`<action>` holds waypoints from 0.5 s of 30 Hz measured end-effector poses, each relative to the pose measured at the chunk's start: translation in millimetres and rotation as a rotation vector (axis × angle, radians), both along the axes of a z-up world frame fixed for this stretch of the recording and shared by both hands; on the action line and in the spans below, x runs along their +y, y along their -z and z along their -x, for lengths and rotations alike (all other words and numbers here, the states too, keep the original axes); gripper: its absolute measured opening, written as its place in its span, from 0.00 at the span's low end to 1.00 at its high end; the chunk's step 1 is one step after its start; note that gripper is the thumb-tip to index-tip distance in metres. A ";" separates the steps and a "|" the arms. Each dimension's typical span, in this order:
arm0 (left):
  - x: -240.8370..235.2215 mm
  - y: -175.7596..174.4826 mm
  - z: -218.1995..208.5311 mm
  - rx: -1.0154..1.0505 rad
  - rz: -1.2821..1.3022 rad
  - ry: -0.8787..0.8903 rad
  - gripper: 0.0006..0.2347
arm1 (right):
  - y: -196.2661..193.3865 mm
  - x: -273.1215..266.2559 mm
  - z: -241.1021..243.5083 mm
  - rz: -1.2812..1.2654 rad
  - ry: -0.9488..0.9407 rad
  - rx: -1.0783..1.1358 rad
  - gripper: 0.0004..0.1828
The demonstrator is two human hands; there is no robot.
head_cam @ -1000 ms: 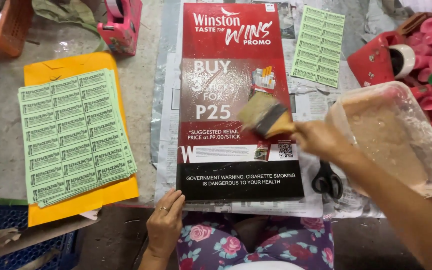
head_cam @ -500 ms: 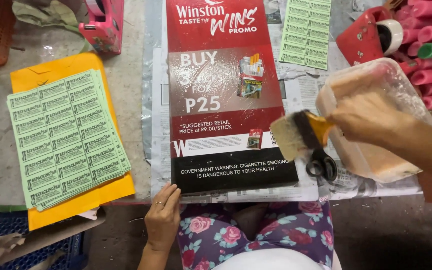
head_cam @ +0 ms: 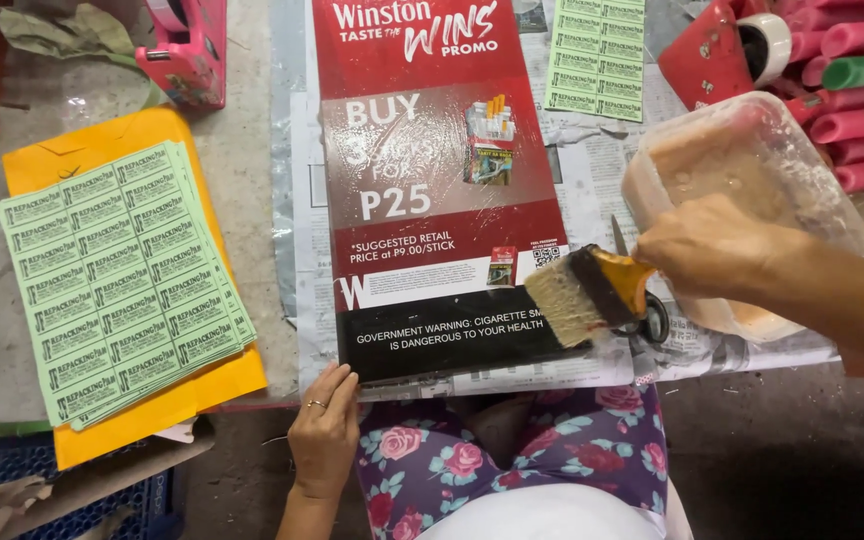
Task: Applying adhesive to a promotional poster and attaching pre-printed label sheets.
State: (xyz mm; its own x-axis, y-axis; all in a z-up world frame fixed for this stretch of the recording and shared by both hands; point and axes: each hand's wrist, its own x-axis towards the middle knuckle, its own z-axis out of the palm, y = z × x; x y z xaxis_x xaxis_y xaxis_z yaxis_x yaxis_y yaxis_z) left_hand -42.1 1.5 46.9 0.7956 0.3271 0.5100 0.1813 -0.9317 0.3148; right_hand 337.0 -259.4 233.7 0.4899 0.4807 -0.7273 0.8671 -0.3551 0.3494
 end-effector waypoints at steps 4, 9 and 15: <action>-1.0 -2.4 0.0 -0.001 0.010 -0.006 0.08 | -8.1 -4.8 3.3 0.047 -0.039 -0.049 0.11; -2.0 -2.8 0.3 0.010 0.013 -0.020 0.08 | -47.6 -2.4 21.5 0.140 0.009 -0.105 0.12; -3.6 -5.3 0.4 0.010 0.018 -0.035 0.08 | 63.9 -198.8 -100.9 -1.326 0.632 0.594 0.25</action>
